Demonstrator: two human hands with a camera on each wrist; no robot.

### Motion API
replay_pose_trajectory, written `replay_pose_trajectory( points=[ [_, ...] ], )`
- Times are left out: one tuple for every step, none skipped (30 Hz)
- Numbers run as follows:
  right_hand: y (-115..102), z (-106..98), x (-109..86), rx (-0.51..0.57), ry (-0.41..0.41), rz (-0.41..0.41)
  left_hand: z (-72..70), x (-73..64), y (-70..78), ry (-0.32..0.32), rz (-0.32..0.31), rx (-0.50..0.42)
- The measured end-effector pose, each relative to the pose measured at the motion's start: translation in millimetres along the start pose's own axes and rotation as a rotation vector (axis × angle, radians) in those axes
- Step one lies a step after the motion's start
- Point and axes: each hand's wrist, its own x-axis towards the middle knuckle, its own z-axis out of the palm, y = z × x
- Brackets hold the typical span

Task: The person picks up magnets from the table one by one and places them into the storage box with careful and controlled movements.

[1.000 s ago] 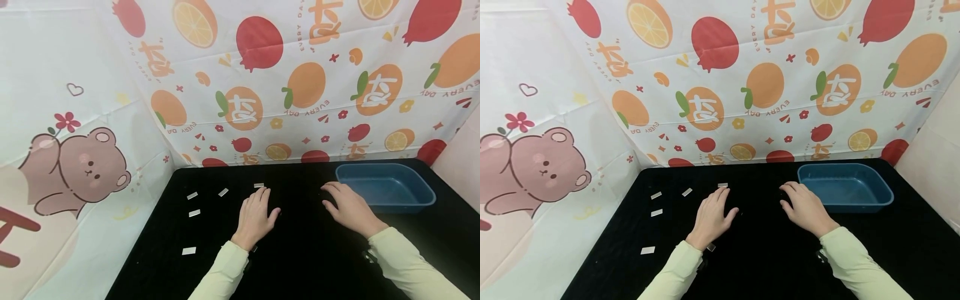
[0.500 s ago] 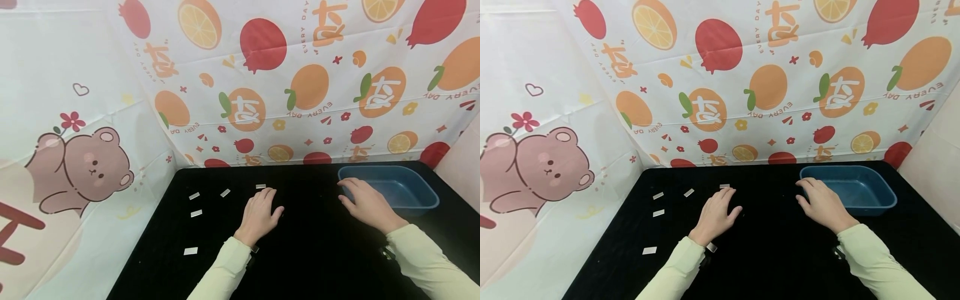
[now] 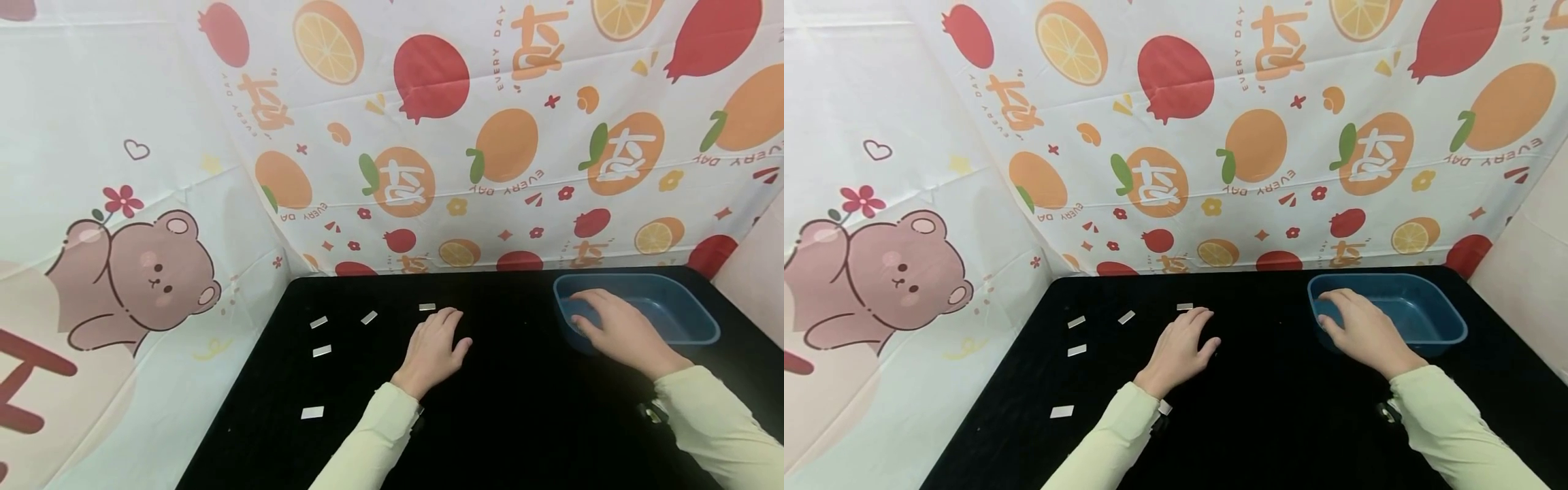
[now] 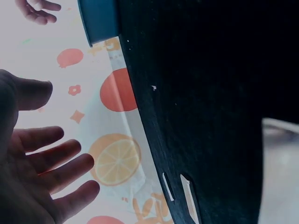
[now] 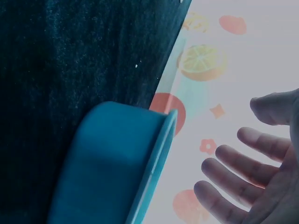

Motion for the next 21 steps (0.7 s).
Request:
replay_pose_trajectory(
  points=[
    [1.3, -1.4, -0.4, 0.005, -0.005, 0.006, 0.2, 1.0, 0.9, -0.002, 0.002, -0.003],
    [2.5, -2.6, -0.8, 0.006, -0.010, 0.011, 0.6, 2.0, 1.6, -0.004, 0.005, -0.004],
    [3.7, -4.0, -1.2, 0.010, -0.016, 0.015, 1.1, 2.9, 2.2, -0.007, 0.006, -0.004],
    [5.0, -5.1, -1.4, 0.011, -0.021, 0.019, 1.8, 3.8, 2.8, -0.009, 0.008, -0.004],
    [6.3, -6.3, -1.7, 0.012, -0.026, 0.024, 2.6, 4.7, 3.2, -0.010, 0.010, -0.003],
    [7.5, -7.5, -2.0, 0.013, -0.030, 0.027, 3.4, 5.4, 3.5, -0.011, 0.013, -0.001],
    [9.0, -8.7, -2.2, 0.015, -0.034, 0.031, 4.3, 6.2, 4.0, -0.012, 0.015, 0.003],
    [10.8, -9.7, -2.5, 0.014, -0.036, 0.034, 5.2, 6.9, 4.5, -0.013, 0.018, 0.007],
    [12.8, -10.8, -2.8, 0.013, -0.038, 0.038, 5.9, 7.5, 5.1, -0.015, 0.022, 0.008],
    [14.9, -12.0, -3.2, 0.011, -0.037, 0.042, 6.6, 8.1, 5.7, -0.018, 0.025, 0.007],
    [17.4, -13.0, -3.6, 0.011, -0.038, 0.046, 7.1, 8.6, 6.4, -0.021, 0.026, 0.003],
    [20.1, -13.9, -3.9, 0.010, -0.038, 0.049, 7.6, 9.1, 7.1, -0.024, 0.027, -0.002],
    [23.3, -14.4, -4.3, 0.004, -0.034, 0.052, 7.8, 9.5, 8.1, -0.029, 0.027, -0.007],
    [26.6, -15.0, -4.8, -0.004, -0.030, 0.054, 7.9, 9.8, 9.0, -0.034, 0.026, -0.014],
    [29.9, -15.5, -5.4, -0.009, -0.029, 0.055, 7.9, 10.1, 10.1, -0.039, 0.024, -0.018],
    [33.3, -16.5, -5.8, -0.013, -0.026, 0.055, 7.6, 10.8, 11.2, -0.044, 0.022, -0.021],
    [37.0, -17.4, -6.2, -0.018, -0.024, 0.055, 7.4, 11.5, 12.4, -0.047, 0.022, -0.022],
    [40.8, -18.1, -6.5, -0.025, -0.021, 0.054, 7.2, 12.4, 13.7, -0.049, 0.023, -0.023],
    [44.8, -19.1, -7.0, -0.032, -0.015, 0.055, 7.0, 13.4, 15.2, -0.051, 0.025, -0.025],
    [48.3, -20.3, -7.5, -0.037, -0.014, 0.058, 6.9, 14.5, 16.6, -0.051, 0.029, -0.024],
    [51.8, -21.5, -7.9, -0.040, -0.012, 0.058, 6.9, 15.7, 18.1, -0.050, 0.032, -0.025]
  ],
)
